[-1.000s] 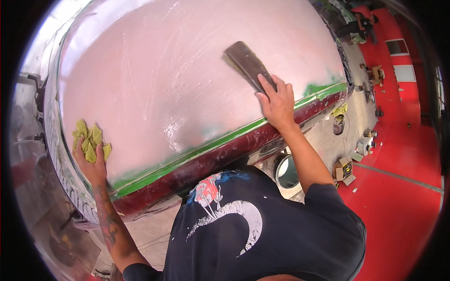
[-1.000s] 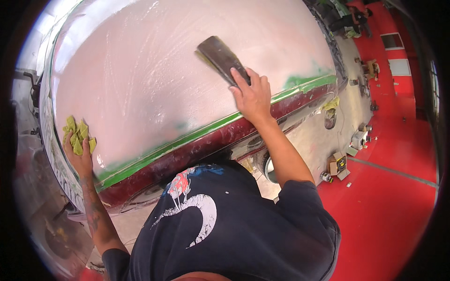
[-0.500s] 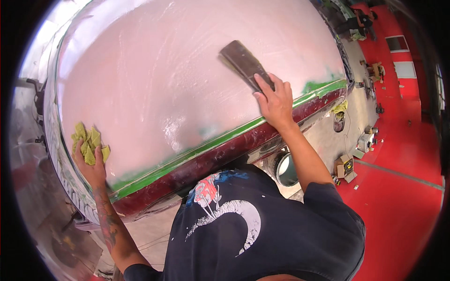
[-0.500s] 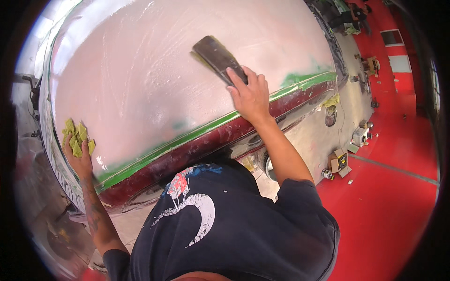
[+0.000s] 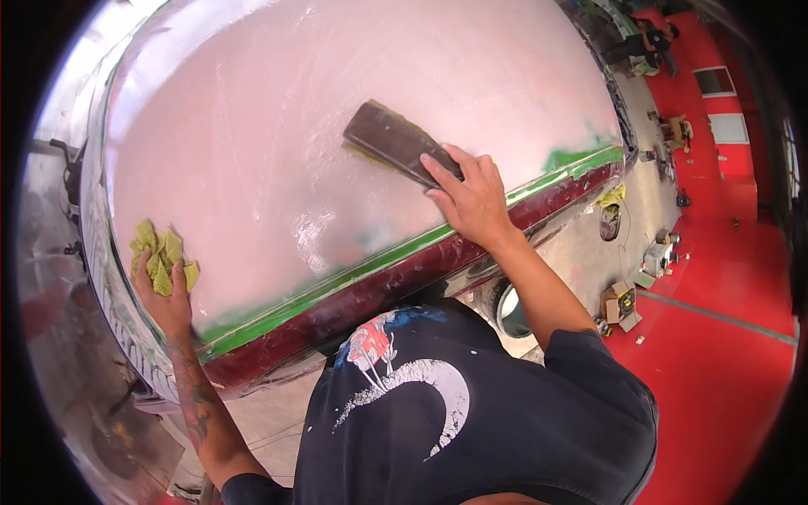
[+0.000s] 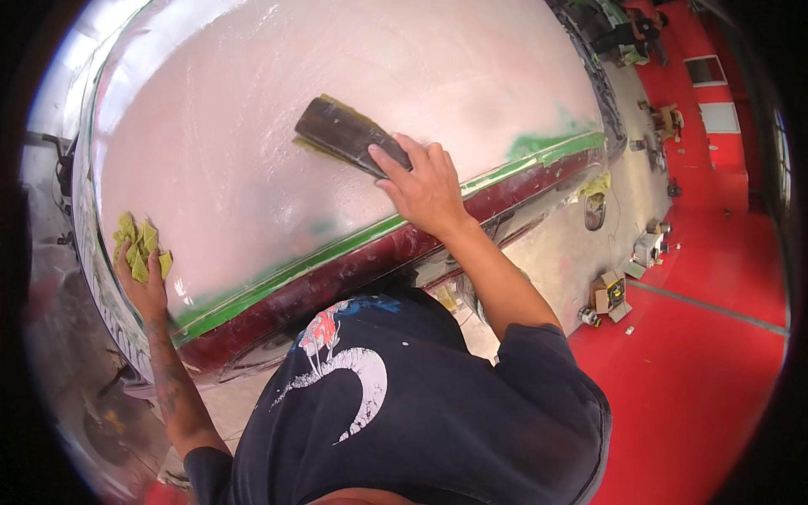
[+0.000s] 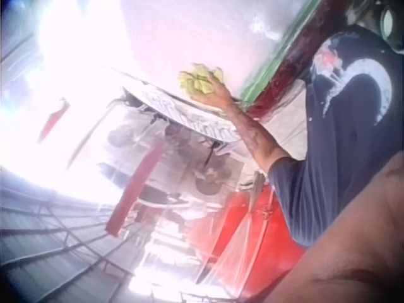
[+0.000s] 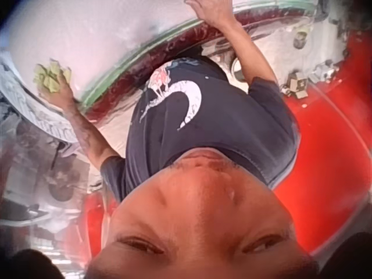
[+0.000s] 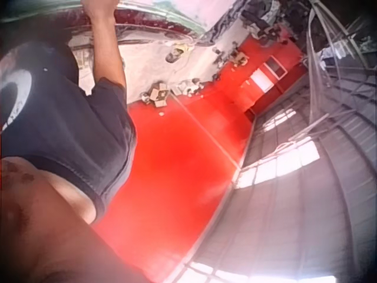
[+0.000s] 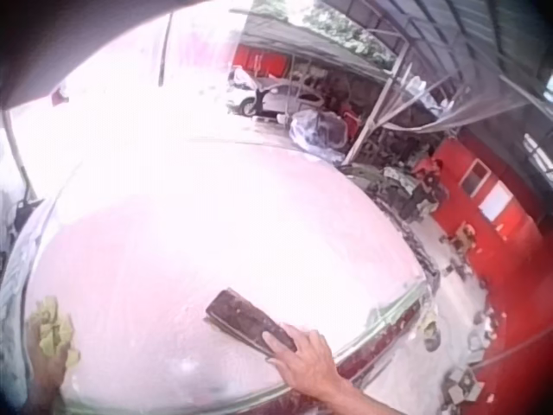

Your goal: The person is wet-sanding the roof of a car using a sanding block and cleaning it with a cloth.

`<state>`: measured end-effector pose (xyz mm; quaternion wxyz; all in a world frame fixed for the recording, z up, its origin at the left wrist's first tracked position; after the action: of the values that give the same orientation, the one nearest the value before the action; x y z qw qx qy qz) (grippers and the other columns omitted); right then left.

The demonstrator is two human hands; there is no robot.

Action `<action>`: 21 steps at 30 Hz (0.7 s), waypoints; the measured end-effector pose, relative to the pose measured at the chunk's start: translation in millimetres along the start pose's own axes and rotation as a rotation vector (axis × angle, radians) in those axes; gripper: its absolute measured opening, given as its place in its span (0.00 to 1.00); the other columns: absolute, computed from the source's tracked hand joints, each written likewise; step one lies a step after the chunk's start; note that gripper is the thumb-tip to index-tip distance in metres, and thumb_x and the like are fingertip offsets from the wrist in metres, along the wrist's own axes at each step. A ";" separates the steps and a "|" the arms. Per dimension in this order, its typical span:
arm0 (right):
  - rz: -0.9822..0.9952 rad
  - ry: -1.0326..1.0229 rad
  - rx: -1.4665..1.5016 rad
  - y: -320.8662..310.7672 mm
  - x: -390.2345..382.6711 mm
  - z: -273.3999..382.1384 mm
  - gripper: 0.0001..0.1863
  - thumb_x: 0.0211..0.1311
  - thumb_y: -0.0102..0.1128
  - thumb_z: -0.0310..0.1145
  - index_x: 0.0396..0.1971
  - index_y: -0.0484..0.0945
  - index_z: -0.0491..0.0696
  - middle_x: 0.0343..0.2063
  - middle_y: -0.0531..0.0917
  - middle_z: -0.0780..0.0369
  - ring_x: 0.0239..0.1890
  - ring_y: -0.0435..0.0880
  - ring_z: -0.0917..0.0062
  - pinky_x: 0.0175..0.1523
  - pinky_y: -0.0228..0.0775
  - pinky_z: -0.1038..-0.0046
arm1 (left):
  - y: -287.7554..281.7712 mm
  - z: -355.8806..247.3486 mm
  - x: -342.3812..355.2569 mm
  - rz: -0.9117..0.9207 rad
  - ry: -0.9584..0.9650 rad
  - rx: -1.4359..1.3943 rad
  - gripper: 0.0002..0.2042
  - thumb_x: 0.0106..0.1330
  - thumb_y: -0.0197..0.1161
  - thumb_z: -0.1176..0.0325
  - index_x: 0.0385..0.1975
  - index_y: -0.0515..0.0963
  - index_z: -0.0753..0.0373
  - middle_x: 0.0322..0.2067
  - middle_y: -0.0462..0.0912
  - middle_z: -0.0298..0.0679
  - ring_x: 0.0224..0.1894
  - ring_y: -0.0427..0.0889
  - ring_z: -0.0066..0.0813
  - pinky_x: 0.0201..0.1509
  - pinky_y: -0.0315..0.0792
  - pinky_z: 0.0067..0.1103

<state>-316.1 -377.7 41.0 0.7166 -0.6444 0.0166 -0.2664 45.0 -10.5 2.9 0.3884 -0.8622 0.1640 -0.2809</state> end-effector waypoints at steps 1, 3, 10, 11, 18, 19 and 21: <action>-0.059 0.065 -0.057 -1.3 1.3 -32.7 0.27 0.60 0.68 0.38 0.61 0.80 0.58 0.55 0.79 0.55 0.42 0.73 0.62 0.50 0.70 0.64 | 1.7 -1.5 -0.3 -0.003 0.022 0.009 0.26 0.62 0.72 0.68 0.61 0.74 0.64 0.58 0.75 0.53 0.63 0.72 0.51 0.68 0.65 0.37; -0.120 0.254 -0.220 -10.8 6.5 -112.0 0.25 0.66 0.62 0.43 0.62 0.79 0.58 0.56 0.79 0.53 0.44 0.75 0.56 0.53 0.70 0.58 | 3.0 -7.4 -1.3 -0.001 0.048 0.008 0.26 0.62 0.72 0.68 0.61 0.74 0.64 0.58 0.75 0.53 0.63 0.72 0.51 0.68 0.65 0.37; -0.106 0.302 -0.175 2.2 7.1 -64.9 0.26 0.63 0.64 0.40 0.62 0.79 0.57 0.56 0.78 0.51 0.42 0.73 0.57 0.51 0.67 0.60 | 3.6 -13.4 1.5 -0.007 0.027 0.001 0.26 0.62 0.72 0.69 0.60 0.74 0.65 0.58 0.74 0.53 0.64 0.71 0.52 0.69 0.64 0.37; -0.085 0.204 -0.082 4.3 2.2 -23.2 0.27 0.61 0.66 0.40 0.62 0.79 0.58 0.58 0.77 0.53 0.42 0.72 0.59 0.51 0.67 0.61 | 3.2 -13.3 1.2 0.002 0.021 -0.022 0.25 0.62 0.72 0.69 0.59 0.74 0.65 0.59 0.74 0.53 0.64 0.71 0.52 0.69 0.64 0.38; -0.021 -0.067 -0.088 4.0 36.7 -32.8 0.29 0.57 0.71 0.39 0.61 0.79 0.60 0.55 0.79 0.57 0.41 0.74 0.62 0.47 0.71 0.63 | -0.4 -9.0 -0.7 -0.005 0.031 0.024 0.26 0.60 0.72 0.70 0.59 0.74 0.65 0.58 0.73 0.52 0.64 0.71 0.52 0.69 0.64 0.38; -0.062 0.032 -0.136 3.5 55.7 -64.4 0.26 0.60 0.68 0.39 0.60 0.80 0.59 0.53 0.80 0.56 0.42 0.75 0.60 0.48 0.72 0.62 | 1.2 -11.3 -0.1 -0.003 0.031 0.005 0.27 0.59 0.73 0.71 0.59 0.74 0.64 0.58 0.73 0.52 0.64 0.71 0.53 0.69 0.64 0.38; -0.082 0.179 -0.289 8.4 88.1 -130.5 0.23 0.67 0.61 0.45 0.61 0.80 0.58 0.53 0.81 0.54 0.45 0.77 0.58 0.51 0.74 0.62 | 4.3 -17.4 2.4 -0.008 0.033 -0.019 0.27 0.59 0.73 0.71 0.59 0.74 0.64 0.58 0.73 0.52 0.63 0.71 0.53 0.68 0.64 0.38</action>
<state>-285.5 -532.4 39.3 0.6009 -0.7145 0.0921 -0.3463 36.0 -24.5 10.0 0.3763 -0.8617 0.1697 -0.2951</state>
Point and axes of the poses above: each hand's wrist, its own x-axis towards the middle knuckle, its own y-axis out of the palm, z = x × y, the point moved 4 cm from there along x, towards the middle knuckle
